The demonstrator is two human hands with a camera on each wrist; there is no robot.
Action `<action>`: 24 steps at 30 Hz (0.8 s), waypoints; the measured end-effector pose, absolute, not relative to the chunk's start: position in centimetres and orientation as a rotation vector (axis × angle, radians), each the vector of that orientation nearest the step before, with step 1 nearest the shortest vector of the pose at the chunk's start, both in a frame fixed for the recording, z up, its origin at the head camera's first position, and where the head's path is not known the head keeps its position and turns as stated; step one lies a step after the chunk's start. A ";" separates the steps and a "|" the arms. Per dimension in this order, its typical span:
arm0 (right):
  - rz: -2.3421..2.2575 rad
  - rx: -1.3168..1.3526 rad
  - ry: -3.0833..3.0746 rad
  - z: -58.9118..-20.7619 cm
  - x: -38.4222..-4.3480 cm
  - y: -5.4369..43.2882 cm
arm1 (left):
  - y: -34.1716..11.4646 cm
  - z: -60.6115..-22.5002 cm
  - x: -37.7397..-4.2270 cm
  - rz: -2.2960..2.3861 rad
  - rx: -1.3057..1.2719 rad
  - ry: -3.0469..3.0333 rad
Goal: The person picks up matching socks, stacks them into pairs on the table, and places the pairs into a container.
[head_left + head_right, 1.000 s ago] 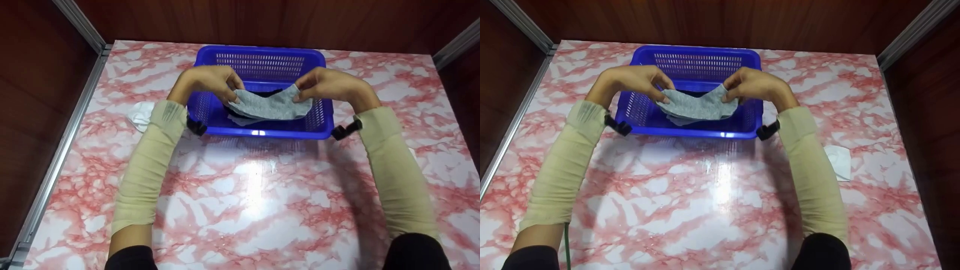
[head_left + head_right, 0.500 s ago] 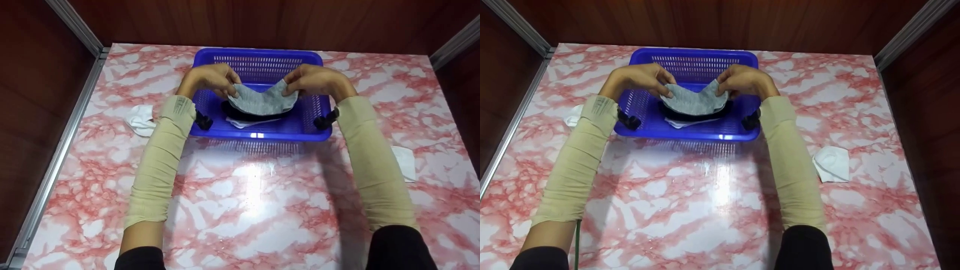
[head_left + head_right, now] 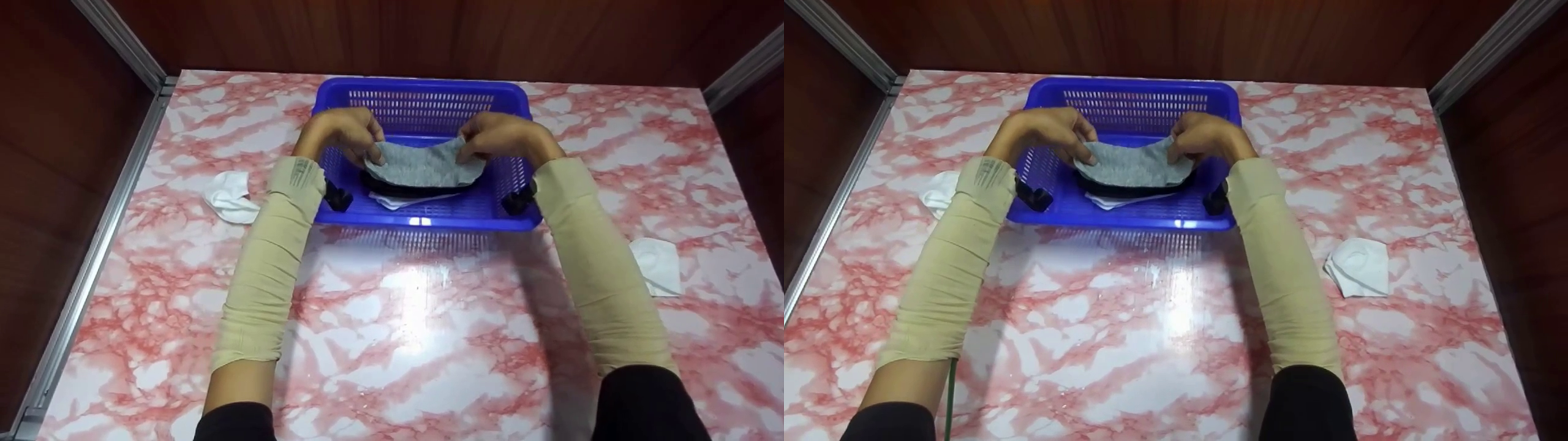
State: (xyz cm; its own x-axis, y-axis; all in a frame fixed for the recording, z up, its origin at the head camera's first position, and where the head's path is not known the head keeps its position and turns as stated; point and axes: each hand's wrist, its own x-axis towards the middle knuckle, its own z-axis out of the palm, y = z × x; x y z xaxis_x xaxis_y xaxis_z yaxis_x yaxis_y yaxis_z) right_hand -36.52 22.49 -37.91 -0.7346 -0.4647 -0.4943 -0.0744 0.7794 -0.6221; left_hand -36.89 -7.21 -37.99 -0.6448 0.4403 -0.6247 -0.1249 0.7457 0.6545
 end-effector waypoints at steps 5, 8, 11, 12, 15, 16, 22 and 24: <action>-0.680 -0.423 2.329 -38.3 -36.6 22.3 | -6.8 -37.8 -37.2 0.723 0.240 2.060; -0.639 -0.423 2.330 -38.4 -36.6 22.2 | -6.4 -37.6 -37.3 0.630 0.258 2.058; -0.607 -0.424 2.335 -38.4 -36.6 22.0 | -6.2 -37.7 -37.4 0.589 0.259 2.049; -0.602 -0.419 2.336 -38.4 -36.6 22.0 | -6.1 -37.7 -37.4 0.590 0.250 2.047; -0.594 -0.405 2.347 -38.5 -36.6 21.9 | -5.9 -37.8 -37.4 0.608 0.209 2.035; -0.590 -0.400 2.353 -38.5 -36.6 21.8 | -5.9 -37.8 -37.4 0.613 0.194 2.036; -0.566 -0.390 2.388 -38.6 -36.5 21.8 | -5.8 -37.9 -37.4 0.541 0.201 2.111; -0.568 -0.391 2.385 -38.6 -36.5 21.8 | -5.7 -38.0 -37.4 0.517 0.218 2.118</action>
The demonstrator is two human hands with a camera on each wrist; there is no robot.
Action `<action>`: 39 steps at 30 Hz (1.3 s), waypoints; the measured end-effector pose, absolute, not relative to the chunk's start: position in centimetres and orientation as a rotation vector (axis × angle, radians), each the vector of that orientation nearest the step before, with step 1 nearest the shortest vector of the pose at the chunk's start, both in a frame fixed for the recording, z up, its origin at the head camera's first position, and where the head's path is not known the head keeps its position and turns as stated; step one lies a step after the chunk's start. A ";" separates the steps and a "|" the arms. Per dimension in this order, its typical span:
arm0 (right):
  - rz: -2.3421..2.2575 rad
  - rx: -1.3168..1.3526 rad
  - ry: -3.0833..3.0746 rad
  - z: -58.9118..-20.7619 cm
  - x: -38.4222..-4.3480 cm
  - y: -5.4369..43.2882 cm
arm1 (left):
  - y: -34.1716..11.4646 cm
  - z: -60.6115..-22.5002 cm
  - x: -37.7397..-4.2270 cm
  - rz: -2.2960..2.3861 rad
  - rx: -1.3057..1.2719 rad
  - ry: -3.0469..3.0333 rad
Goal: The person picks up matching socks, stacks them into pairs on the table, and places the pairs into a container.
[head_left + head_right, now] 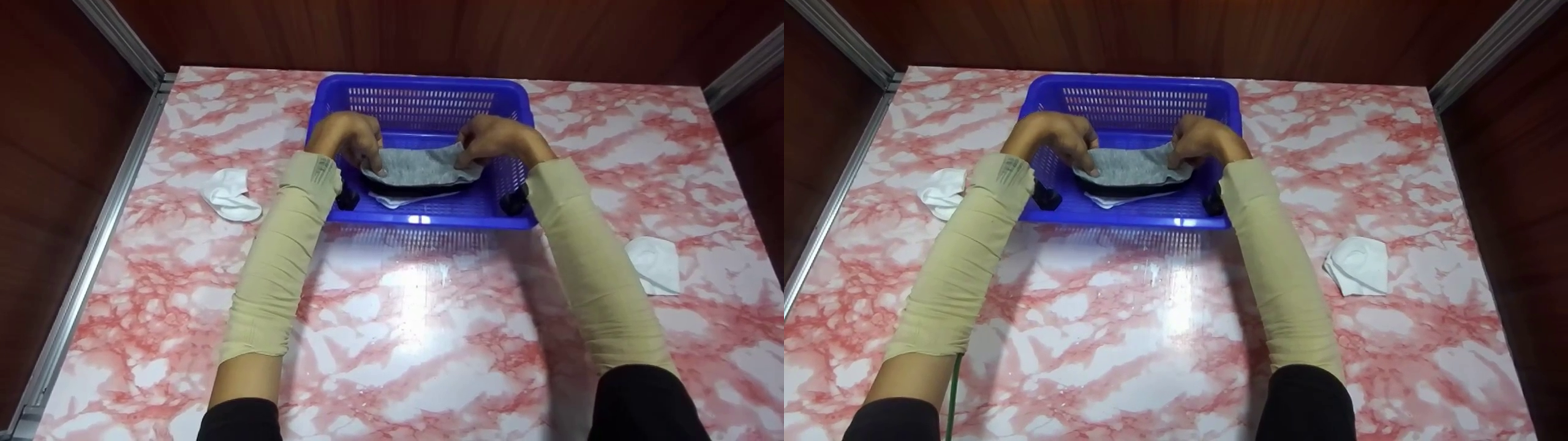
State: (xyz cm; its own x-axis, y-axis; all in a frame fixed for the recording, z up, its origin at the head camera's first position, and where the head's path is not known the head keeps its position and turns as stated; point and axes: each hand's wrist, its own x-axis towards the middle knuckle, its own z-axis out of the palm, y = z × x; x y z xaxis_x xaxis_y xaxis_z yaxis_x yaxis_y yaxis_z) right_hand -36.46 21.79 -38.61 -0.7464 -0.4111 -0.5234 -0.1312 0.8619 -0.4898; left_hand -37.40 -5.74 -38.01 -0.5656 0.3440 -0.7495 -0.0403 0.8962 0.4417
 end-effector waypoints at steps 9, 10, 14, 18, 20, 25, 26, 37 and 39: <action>-0.553 -0.425 2.460 -38.2 -36.1 21.7 | -5.9 -37.7 -37.5 0.497 0.256 2.116; -0.543 -0.433 2.469 -38.1 -36.0 21.7 | -6.0 -37.6 -37.4 0.494 0.259 2.112; -0.512 -0.457 2.503 -37.6 -35.7 21.8 | -6.1 -36.9 -37.3 0.497 0.273 2.098; -0.583 -0.439 2.502 -36.5 -35.3 22.2 | -6.4 -36.1 -37.2 0.503 0.291 2.106; -0.647 -0.425 2.511 -35.8 -35.0 22.5 | -6.5 -35.7 -37.0 0.501 0.305 2.122; -0.751 -0.407 2.574 -33.9 -34.1 23.4 | -6.7 -34.9 -36.2 0.510 0.395 2.275; -0.772 -0.400 2.589 -33.6 -34.0 23.6 | -6.7 -34.7 -36.0 0.510 0.427 2.332; -0.928 -0.391 2.886 -32.0 -31.1 26.6 | -8.8 -33.1 -33.7 0.808 0.471 2.842; -0.888 -0.421 2.958 -32.5 -30.6 27.1 | -9.4 -33.0 -33.4 0.867 0.470 2.890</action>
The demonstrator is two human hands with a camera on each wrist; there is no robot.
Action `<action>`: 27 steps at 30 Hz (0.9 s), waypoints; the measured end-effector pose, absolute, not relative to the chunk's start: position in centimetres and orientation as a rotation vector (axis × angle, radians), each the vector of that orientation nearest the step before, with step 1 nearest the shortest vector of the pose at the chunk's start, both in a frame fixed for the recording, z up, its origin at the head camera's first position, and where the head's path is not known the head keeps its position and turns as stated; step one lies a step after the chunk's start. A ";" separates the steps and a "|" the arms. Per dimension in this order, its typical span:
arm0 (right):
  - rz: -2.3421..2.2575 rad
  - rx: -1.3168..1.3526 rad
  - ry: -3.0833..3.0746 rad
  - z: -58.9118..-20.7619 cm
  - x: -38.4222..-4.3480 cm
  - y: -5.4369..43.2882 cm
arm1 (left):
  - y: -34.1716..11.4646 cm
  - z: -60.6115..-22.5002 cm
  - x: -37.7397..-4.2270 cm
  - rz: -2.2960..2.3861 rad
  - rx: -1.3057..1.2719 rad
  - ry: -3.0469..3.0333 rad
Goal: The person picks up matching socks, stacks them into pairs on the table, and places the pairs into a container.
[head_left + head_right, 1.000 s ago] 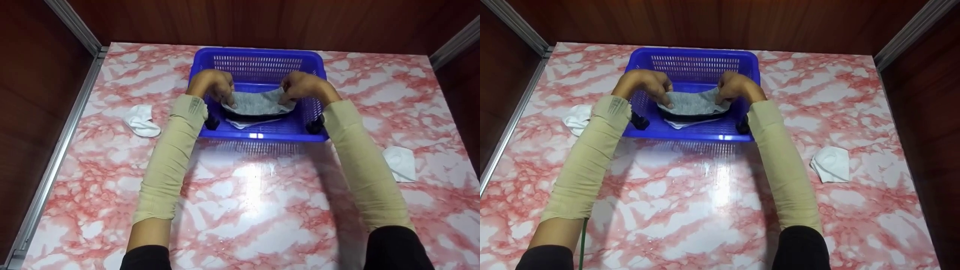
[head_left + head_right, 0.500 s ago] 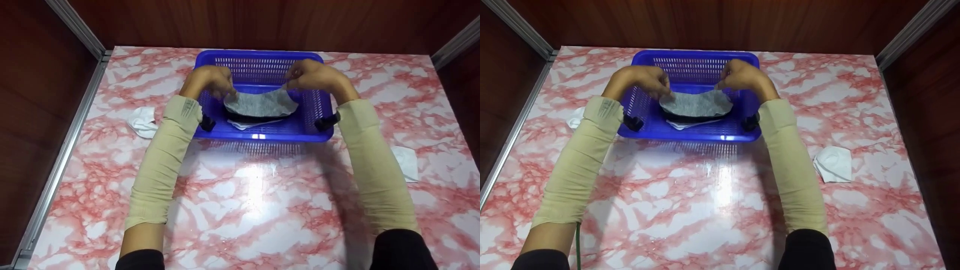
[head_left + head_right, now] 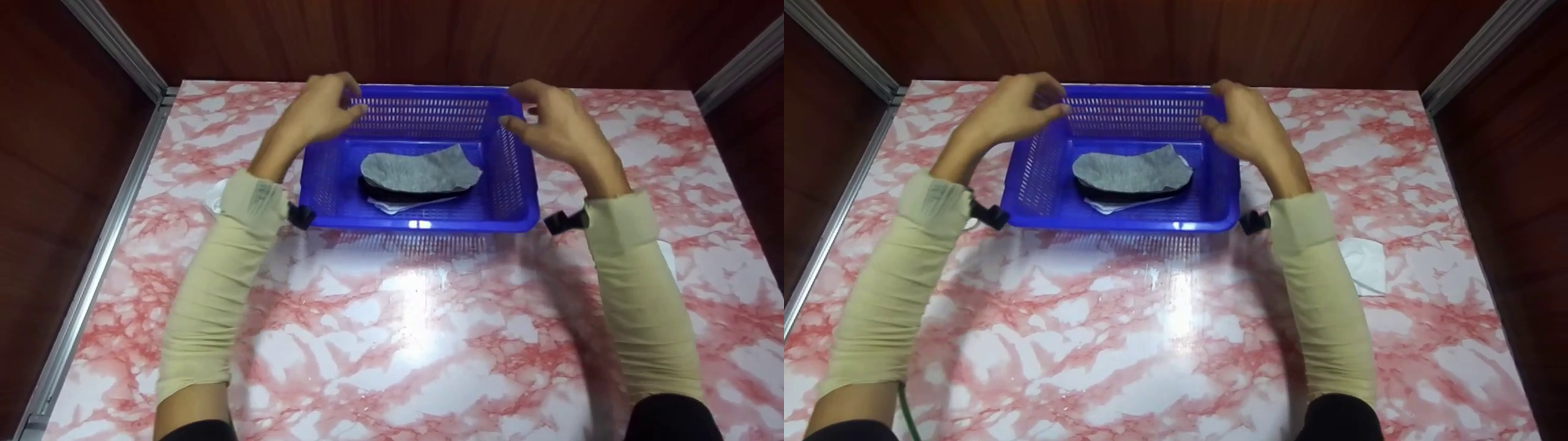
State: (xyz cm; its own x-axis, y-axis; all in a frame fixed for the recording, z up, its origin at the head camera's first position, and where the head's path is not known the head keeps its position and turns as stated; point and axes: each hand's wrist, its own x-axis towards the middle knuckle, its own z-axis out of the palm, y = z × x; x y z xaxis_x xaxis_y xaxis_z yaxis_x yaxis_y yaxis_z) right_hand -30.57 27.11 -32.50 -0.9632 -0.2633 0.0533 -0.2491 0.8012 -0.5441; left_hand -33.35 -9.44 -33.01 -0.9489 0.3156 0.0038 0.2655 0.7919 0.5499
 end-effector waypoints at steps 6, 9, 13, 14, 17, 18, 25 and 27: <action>-0.781 -0.488 3.036 -35.6 -30.0 27.9 | -12.4 -33.3 -32.4 1.053 0.416 3.006; -0.771 -0.490 3.026 -37.2 -30.2 28.1 | -13.9 -34.0 -32.0 1.129 0.363 3.031; -0.802 -0.475 3.002 -38.6 -30.4 27.8 | -15.9 -35.2 -31.4 1.160 0.301 3.042; -0.815 -0.469 2.993 -38.8 -30.3 27.7 | -16.4 -35.5 -31.2 1.154 0.288 3.045; -0.852 -0.453 2.976 -39.3 -30.2 27.4 | -17.8 -36.5 -30.8 1.136 0.265 3.056; -0.861 -0.451 2.970 -39.4 -30.2 27.3 | -18.3 -36.9 -30.6 1.127 0.257 3.058; -0.849 -0.474 2.989 -39.8 -30.2 26.8 | -22.3 -39.8 -28.0 0.935 0.187 3.018; -0.866 -0.458 2.979 -39.9 -30.2 26.8 | -23.4 -40.8 -27.0 0.894 0.167 3.000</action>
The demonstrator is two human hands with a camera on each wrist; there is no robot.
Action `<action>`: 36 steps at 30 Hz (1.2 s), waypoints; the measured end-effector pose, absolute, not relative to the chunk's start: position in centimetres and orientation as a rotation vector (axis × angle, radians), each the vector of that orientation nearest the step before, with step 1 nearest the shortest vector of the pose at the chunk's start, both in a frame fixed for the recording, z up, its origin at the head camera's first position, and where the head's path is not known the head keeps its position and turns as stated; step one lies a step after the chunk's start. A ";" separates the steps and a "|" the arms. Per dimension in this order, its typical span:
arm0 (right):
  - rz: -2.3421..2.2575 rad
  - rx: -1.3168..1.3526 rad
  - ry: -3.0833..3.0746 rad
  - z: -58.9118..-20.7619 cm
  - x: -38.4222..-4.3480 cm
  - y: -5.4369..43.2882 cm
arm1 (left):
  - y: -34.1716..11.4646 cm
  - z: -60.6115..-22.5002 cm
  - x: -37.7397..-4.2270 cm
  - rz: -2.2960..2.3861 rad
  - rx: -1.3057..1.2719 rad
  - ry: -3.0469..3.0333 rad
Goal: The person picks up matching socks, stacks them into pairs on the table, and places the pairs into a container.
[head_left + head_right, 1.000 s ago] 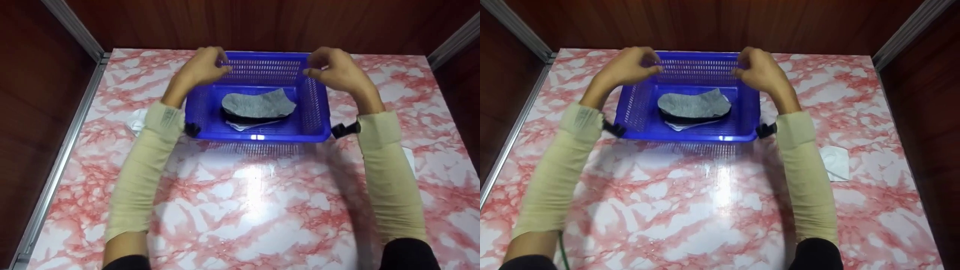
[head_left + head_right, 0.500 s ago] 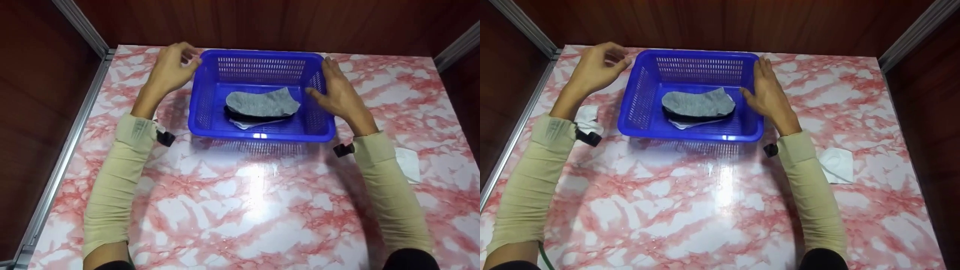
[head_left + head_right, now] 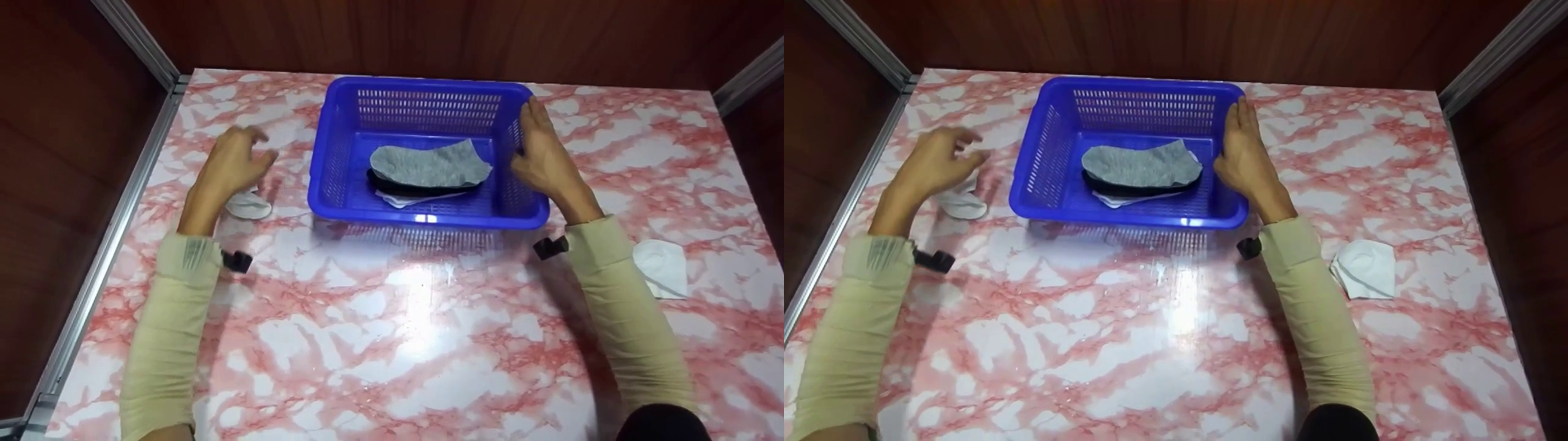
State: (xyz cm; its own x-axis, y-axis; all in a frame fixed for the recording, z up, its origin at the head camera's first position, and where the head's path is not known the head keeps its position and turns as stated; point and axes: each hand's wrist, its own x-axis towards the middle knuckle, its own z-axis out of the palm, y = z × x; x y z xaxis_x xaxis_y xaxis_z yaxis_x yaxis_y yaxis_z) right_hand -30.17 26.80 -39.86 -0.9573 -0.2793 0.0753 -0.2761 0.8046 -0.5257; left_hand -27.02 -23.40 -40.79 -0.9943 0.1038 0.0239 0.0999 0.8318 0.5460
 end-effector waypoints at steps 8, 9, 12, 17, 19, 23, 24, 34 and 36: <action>-0.896 -0.437 2.968 -39.8 -30.1 26.7 | -26.2 -44.2 -24.0 0.799 0.036 2.954; -0.901 -0.437 2.970 -39.9 -30.1 26.7 | -26.4 -44.5 -23.8 0.791 0.034 2.956; -0.919 -0.437 2.971 -40.0 -30.1 26.6 | -26.8 -45.1 -23.5 0.768 0.017 2.961; -0.940 -0.437 2.979 -40.2 -30.2 26.6 | -26.7 -45.7 -23.4 0.727 -0.013 2.994; -0.946 -0.436 2.985 -40.2 -30.2 26.6 | -26.5 -45.9 -23.5 0.752 -0.010 3.004; -0.951 -0.439 2.993 -40.3 -30.2 26.6 | -26.1 -46.2 -23.2 0.878 0.002 2.988; -0.952 -0.442 2.994 -40.3 -30.2 26.6 | -26.0 -46.2 -23.1 0.907 0.007 2.979; -0.959 -0.439 3.003 -40.2 -30.2 26.7 | -23.1 -44.9 -21.1 1.129 0.079 2.843; -0.956 -0.436 3.010 -40.2 -30.2 26.7 | -22.3 -44.8 -20.5 1.161 0.117 2.812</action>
State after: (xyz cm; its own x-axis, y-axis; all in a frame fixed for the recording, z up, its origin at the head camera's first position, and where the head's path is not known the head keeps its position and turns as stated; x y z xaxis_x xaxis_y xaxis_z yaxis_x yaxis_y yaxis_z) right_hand -30.15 26.68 -40.15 -0.9616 -0.2440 0.1260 -0.2720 0.7831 -0.5593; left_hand -20.52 -22.29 -44.79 -0.9923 0.1082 -0.0607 0.0338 0.7070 0.7064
